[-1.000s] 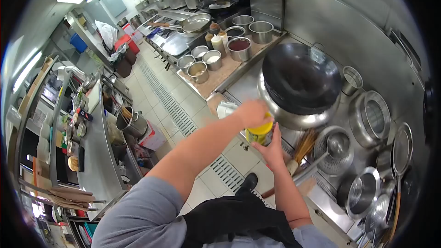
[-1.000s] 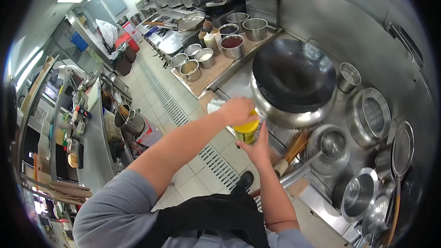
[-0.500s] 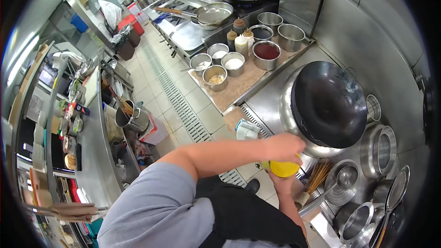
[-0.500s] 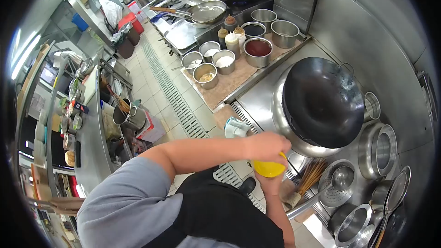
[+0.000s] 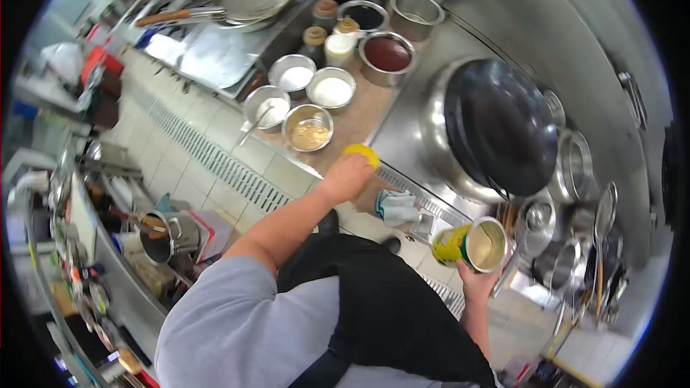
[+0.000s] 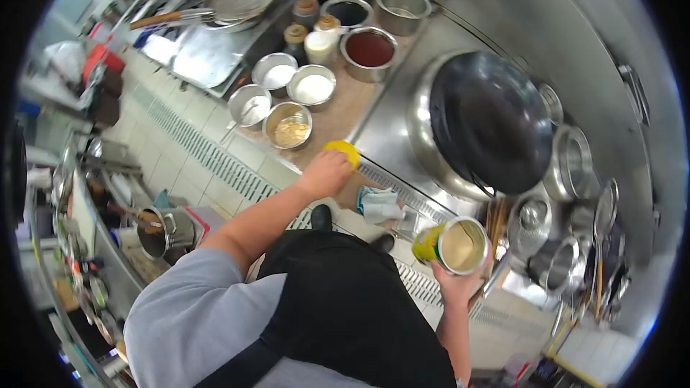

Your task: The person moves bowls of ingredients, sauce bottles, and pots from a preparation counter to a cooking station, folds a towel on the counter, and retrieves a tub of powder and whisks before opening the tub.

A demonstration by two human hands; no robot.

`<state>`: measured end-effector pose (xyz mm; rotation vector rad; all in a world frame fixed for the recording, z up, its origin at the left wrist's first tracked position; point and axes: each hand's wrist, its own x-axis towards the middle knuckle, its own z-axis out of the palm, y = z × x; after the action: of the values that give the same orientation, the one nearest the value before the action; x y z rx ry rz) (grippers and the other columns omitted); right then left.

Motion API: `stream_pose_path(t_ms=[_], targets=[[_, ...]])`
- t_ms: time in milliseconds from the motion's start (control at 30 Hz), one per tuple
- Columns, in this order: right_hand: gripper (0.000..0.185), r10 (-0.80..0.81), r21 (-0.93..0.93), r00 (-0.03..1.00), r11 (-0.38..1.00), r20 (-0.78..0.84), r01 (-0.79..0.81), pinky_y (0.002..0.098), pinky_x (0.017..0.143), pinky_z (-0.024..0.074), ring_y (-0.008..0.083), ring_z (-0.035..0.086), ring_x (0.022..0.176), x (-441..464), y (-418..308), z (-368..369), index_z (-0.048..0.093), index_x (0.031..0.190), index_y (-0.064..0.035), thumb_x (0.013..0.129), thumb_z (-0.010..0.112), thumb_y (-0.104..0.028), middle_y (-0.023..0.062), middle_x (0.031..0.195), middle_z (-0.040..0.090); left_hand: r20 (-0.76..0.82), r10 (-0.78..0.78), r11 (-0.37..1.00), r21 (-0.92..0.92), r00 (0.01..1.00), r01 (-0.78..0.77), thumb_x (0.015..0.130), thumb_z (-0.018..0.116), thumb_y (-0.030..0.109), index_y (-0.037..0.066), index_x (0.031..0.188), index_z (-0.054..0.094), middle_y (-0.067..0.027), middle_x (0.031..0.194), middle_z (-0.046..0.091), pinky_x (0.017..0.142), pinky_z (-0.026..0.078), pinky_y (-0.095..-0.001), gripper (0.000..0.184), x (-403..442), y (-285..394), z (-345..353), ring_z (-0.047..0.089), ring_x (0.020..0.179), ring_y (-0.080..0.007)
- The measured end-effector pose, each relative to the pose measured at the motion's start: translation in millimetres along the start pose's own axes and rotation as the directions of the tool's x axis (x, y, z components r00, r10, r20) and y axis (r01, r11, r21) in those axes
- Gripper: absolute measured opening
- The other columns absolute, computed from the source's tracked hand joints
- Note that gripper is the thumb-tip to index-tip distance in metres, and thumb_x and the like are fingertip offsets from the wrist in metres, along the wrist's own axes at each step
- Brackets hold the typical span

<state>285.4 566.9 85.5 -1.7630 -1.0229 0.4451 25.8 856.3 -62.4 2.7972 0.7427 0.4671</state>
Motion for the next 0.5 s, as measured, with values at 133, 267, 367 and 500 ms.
stream_pose_path(t_ms=[133,267,367,500], targets=[[0.113,-0.115,-0.054,0.993,0.992,0.024,0.116,0.0436,0.107,0.0419,0.0269,0.050,0.128,12.8,-26.9,40.0,0.027,0.145,-0.0012,0.060,0.095,-0.030,0.0158,0.139,0.046,0.111,-0.158,0.975,-0.143,0.981,0.173,0.079,0.078,0.030,0.007,0.104,0.066,-0.0109,0.112,0.062,0.093,0.046,-0.0444,0.036,-12.6,9.0,-18.9,0.058,0.108,-0.0327],[0.114,-0.172,0.120,0.968,0.981,0.185,0.151,0.0435,0.108,0.0418,0.0283,0.050,0.129,41.9,-57.7,83.3,0.025,0.146,-0.0026,0.058,0.095,-0.021,0.0163,0.139,0.047,0.015,-0.181,0.915,-0.363,0.983,0.174,0.075,0.082,0.035,0.007,0.125,0.061,-0.0137,0.129,0.059,0.101,0.043,-0.0456,0.061,-19.5,23.2,-57.7,0.054,0.120,-0.0365],[0.115,-0.223,0.240,0.927,0.959,0.303,0.152,0.0432,0.108,0.0418,0.0283,0.051,0.130,50.2,-68.4,114.7,0.025,0.146,-0.0036,0.056,0.096,-0.015,0.0155,0.138,0.049,0.041,-0.085,0.777,-0.623,0.996,0.092,0.069,0.089,0.039,0.007,0.143,0.047,-0.0174,0.143,0.052,0.111,0.039,-0.0453,0.091,-19.4,49.4,-114.2,0.048,0.132,-0.0367],[0.115,-0.251,0.363,0.853,0.928,0.457,0.079,0.0430,0.110,0.0402,0.0285,0.050,0.130,66.3,-93.5,164.0,0.024,0.146,-0.0040,0.058,0.096,-0.019,0.0157,0.138,0.049,-0.019,-0.262,0.513,-0.849,0.965,0.122,0.061,0.095,0.037,0.003,0.149,0.036,-0.0199,0.143,0.049,0.114,0.036,-0.0436,0.111,-41.1,60.9,-124.3,0.046,0.136,-0.0328]])
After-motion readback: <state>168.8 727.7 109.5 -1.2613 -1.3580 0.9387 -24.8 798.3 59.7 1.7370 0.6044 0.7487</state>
